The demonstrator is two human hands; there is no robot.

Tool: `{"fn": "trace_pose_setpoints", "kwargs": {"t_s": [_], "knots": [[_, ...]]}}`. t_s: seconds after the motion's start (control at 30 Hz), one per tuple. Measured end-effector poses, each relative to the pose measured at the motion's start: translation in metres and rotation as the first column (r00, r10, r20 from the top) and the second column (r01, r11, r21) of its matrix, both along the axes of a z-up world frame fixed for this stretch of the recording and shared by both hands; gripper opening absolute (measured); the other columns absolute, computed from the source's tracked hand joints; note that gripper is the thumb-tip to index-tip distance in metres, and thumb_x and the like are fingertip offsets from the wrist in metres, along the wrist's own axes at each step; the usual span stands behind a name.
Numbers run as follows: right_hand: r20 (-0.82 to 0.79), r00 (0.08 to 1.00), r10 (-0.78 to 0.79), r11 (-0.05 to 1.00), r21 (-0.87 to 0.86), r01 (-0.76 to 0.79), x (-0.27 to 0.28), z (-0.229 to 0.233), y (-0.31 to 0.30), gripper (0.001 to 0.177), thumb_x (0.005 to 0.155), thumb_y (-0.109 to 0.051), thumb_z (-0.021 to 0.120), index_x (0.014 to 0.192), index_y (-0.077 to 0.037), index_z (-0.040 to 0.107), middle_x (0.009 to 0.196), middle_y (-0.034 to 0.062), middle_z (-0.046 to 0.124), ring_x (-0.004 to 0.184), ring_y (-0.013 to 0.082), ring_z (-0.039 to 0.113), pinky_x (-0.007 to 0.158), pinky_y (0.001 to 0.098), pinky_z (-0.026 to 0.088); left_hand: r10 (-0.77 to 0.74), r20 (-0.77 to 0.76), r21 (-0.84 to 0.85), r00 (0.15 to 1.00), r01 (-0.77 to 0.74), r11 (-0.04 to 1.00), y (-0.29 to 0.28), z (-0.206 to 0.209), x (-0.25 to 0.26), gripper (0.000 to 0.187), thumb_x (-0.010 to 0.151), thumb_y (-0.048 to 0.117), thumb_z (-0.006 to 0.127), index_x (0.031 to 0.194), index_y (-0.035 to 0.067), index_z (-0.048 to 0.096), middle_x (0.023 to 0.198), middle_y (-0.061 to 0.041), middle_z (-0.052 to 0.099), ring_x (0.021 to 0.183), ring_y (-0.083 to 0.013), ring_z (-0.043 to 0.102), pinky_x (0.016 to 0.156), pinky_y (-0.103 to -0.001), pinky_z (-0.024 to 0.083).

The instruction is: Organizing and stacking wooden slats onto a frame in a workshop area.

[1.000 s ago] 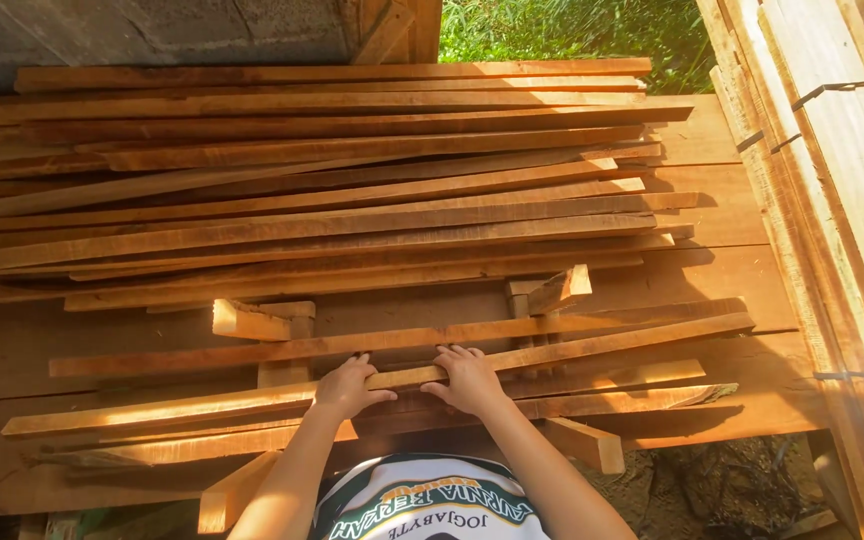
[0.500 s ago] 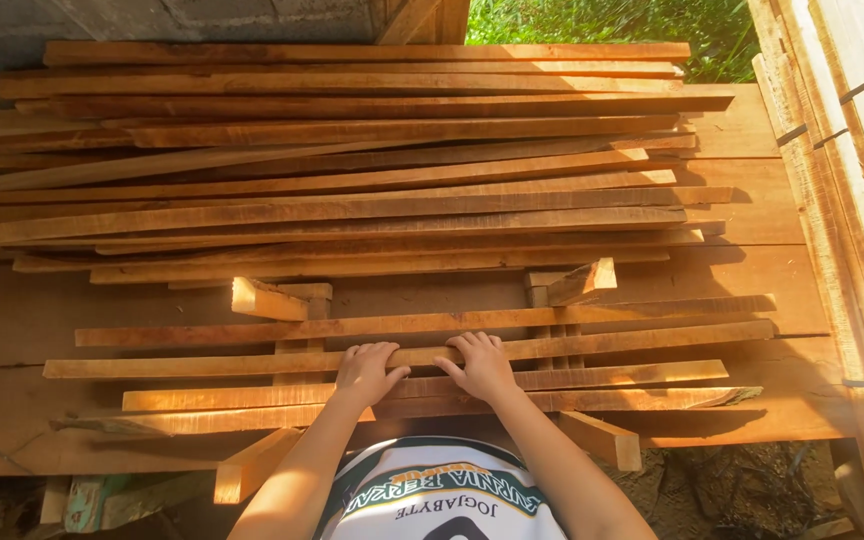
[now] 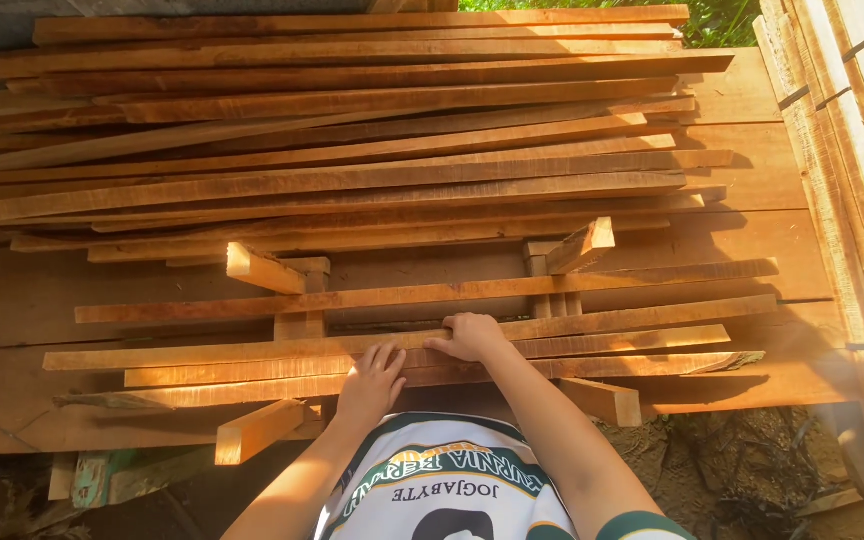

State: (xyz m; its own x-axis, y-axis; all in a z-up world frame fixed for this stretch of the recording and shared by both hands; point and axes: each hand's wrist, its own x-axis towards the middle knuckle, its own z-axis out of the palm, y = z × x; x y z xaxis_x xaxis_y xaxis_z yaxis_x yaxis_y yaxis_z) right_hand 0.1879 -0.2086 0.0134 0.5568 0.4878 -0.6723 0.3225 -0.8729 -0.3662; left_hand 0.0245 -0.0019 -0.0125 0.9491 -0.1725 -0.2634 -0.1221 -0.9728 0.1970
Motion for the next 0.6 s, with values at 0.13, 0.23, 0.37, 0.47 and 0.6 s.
{"fn": "trace_pose_setpoints", "kwargs": {"t_s": [0.13,0.23,0.37,0.47,0.6], "knots": [[0.025,0.998,0.049,0.999,0.014,-0.050,-0.002,0.009,0.000,0.082,0.090,-0.081,0.040,0.124,-0.012,0.070,0.114,0.0142,0.074,0.108,0.0351,0.071,0.091,0.0469,0.055,0.018,0.026,-0.055,0.999,-0.017,0.998,-0.006,0.005,-0.012,0.045,0.096,0.035,0.060,0.139,0.021,0.061,0.137,-0.003,0.054,0.134,-0.0239,0.046,0.101,-0.035,0.049],[0.144,0.986,0.088,0.994,0.056,-0.097,-0.005,0.007,-0.004,0.074,0.094,-0.076,0.043,0.118,-0.012,0.069,0.109,0.0109,0.074,0.103,0.0314,0.072,0.088,0.0429,0.056,0.033,0.011,-0.077,0.999,-0.032,0.997,-0.004,0.010,-0.010,0.046,0.096,0.036,0.060,0.139,0.020,0.062,0.137,-0.002,0.055,0.135,-0.0236,0.045,0.099,-0.035,0.051],[0.310,0.946,0.098,0.986,0.102,-0.136,-0.016,-0.020,-0.009,0.059,0.098,-0.067,0.048,0.116,-0.013,0.062,0.107,0.0050,0.070,0.105,0.0254,0.070,0.088,0.0392,0.052,0.024,-0.022,-0.090,0.999,-0.026,0.996,-0.004,0.024,-0.010,0.047,0.097,0.035,0.060,0.141,0.020,0.061,0.139,-0.003,0.055,0.136,-0.0246,0.045,0.101,-0.035,0.051],[0.623,0.781,0.026,0.975,0.158,-0.159,-0.022,-0.043,-0.014,0.046,0.093,-0.063,0.059,0.111,-0.020,0.057,0.099,-0.0017,0.063,0.104,0.0173,0.064,0.091,0.0359,0.044,0.029,-0.006,-0.085,1.000,-0.029,0.996,-0.006,0.028,-0.009,0.047,0.096,0.032,0.062,0.141,0.019,0.062,0.140,-0.004,0.056,0.136,-0.0251,0.045,0.103,-0.036,0.051],[0.613,0.784,-0.093,0.964,0.254,-0.084,-0.030,-0.038,-0.018,0.046,0.085,-0.062,0.070,0.101,-0.021,0.057,0.094,-0.0001,0.069,0.099,0.0200,0.067,0.089,0.0391,0.049,0.030,-0.030,-0.091,0.999,-0.033,0.995,-0.006,0.030,-0.009,0.046,0.097,0.032,0.062,0.141,0.018,0.061,0.141,-0.005,0.055,0.137,-0.0254,0.045,0.105,-0.036,0.050]]}}
